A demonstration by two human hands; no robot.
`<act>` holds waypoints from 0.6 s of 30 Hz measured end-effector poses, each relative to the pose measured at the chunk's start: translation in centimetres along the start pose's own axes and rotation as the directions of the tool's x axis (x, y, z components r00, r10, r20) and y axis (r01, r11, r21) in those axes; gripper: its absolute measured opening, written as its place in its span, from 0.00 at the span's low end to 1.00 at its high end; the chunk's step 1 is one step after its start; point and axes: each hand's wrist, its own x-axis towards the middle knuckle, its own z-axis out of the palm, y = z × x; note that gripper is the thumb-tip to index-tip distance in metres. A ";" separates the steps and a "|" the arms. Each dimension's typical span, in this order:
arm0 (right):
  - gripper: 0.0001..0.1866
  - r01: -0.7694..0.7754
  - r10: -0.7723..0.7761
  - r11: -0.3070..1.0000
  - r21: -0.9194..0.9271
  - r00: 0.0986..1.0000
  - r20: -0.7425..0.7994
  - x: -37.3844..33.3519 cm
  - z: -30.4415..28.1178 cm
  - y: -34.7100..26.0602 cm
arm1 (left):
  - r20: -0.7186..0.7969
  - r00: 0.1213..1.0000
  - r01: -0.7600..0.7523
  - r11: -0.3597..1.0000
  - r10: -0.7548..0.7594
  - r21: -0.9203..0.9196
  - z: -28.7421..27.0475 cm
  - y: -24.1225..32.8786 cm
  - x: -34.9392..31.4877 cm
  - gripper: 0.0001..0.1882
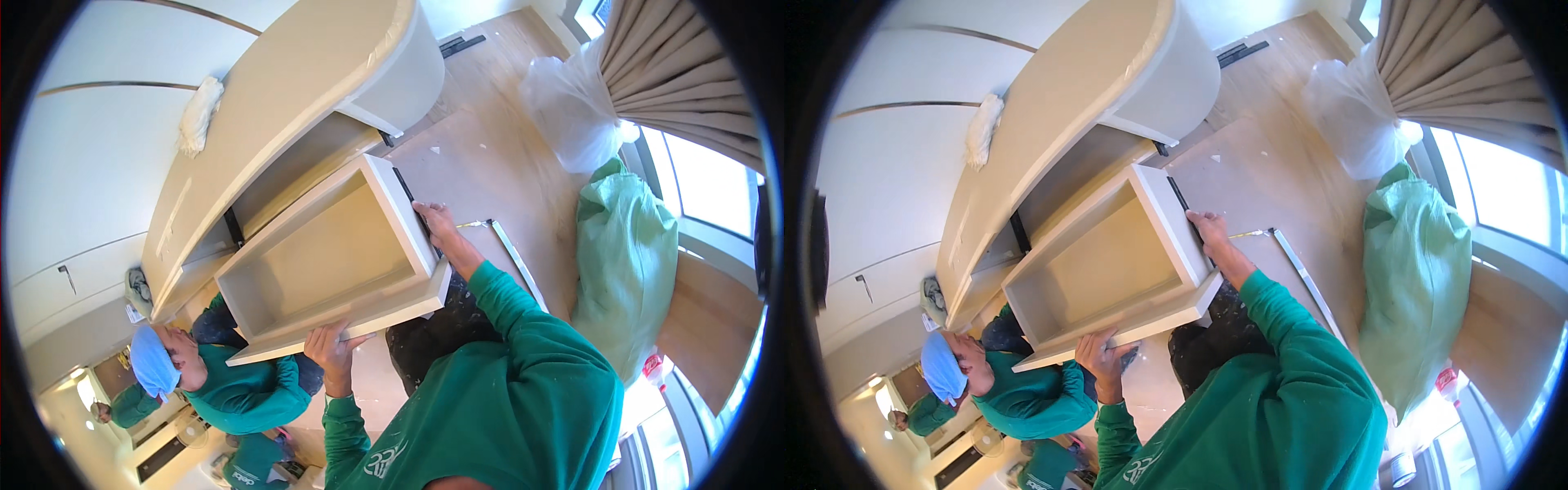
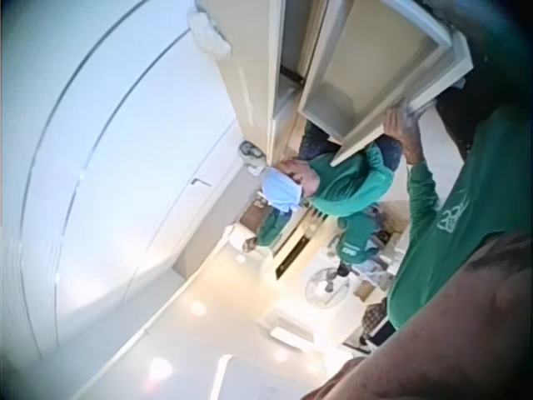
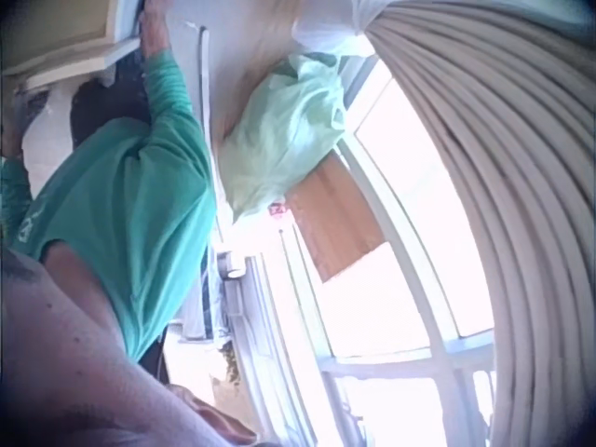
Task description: The person installs a drawer into a cabinet by aligning it with the drawer slides and pushing it into place.
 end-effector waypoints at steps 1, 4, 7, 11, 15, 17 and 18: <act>0.09 -0.002 0.002 1.000 0.018 1.000 0.000 0.1 0.0 0.2 | -0.003 1.000 -0.004 1.000 0.004 0.007 0.1 -0.2 0.1 0.30; 0.10 0.049 -0.050 0.998 -0.024 0.997 -0.055 1.0 -0.1 -0.4 | -0.007 1.000 -0.016 1.000 0.016 -0.015 0.5 -0.7 0.7 0.30; 0.11 0.019 -0.021 1.000 -0.020 0.998 -0.055 0.2 1.6 -1.7 | -0.038 0.999 -0.019 1.000 0.018 -0.022 0.4 -0.8 1.2 0.30; 0.13 -0.013 0.007 0.996 -0.086 0.997 -0.072 1.1 1.9 -3.4 | -0.057 0.998 -0.025 0.999 0.023 -0.031 0.6 0.4 2.4 0.29; 0.13 0.004 -0.007 0.999 -0.051 0.998 -0.054 0.2 3.3 -3.8 | -0.075 0.997 -0.001 1.000 -0.001 -0.028 0.3 0.3 2.4 0.30; 0.13 0.010 -0.013 0.999 -0.043 0.998 -0.063 0.9 3.0 -3.8 | -0.067 0.998 0.001 1.000 -0.003 -0.029 0.6 0.0 2.6 0.30; 0.13 0.015 -0.019 0.999 -0.052 0.997 -0.069 1.2 2.8 -3.9 | -0.052 0.999 0.009 1.000 -0.010 -0.026 0.6 -0.1 2.6 0.29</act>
